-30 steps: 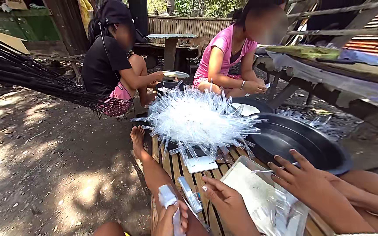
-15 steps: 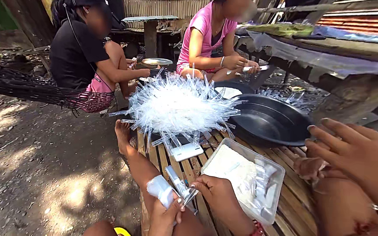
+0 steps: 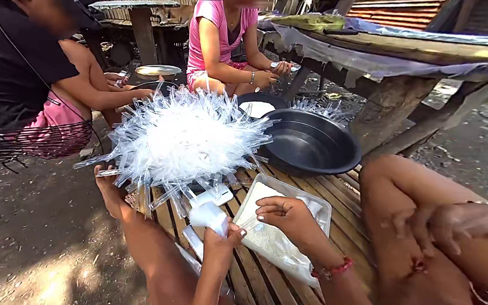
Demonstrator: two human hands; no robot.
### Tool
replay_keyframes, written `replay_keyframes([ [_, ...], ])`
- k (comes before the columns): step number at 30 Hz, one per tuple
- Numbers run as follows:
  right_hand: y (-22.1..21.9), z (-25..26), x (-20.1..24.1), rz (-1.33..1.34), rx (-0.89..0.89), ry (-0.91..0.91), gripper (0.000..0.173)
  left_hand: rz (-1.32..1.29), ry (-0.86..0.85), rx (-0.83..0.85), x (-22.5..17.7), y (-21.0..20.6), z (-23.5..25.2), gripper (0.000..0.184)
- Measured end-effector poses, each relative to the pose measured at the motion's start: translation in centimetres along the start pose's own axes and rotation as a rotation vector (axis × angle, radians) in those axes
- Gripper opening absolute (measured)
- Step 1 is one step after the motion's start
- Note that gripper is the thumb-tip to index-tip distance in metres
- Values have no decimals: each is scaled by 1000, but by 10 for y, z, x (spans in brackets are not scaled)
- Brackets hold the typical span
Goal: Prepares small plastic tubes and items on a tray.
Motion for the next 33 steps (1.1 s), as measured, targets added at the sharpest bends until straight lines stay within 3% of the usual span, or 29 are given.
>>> replay_keyframes([
  [4,-3,9,-15,211,-30,-89,44,-156,49,64,13,-22,17,30],
  [6,3,14,-24,213,-93,-113,37,-130,87,88,24,-23,19,32],
  [8,21,26,-35,256,-263,-87,30,-54,110,66,33,-17,21,31],
  [10,40,45,-54,142,-393,-119,28,12,134,11,35,-6,22,26],
  [14,47,79,-117,-360,-207,-382,42,-76,158,-89,29,2,22,12],
  [17,41,85,-131,-501,-118,-525,49,-131,148,-71,29,2,23,14],
  [26,42,87,-130,-465,-175,-570,58,-80,174,-13,30,1,21,14],
  [31,44,85,-128,-458,-217,-591,56,-70,180,-44,31,4,21,15],
  [33,47,85,-131,-441,-209,-611,47,-63,191,-47,32,3,21,15],
])
Point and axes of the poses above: each hand's wrist, its own z-axis towards the middle knuckle, its own y-axis out of the back of the hand, x = y × z, the point moved 4 cm from there along z, towards the middle knuckle, and after that the axes turned 9 degrees about z, right-handed, at the moved point
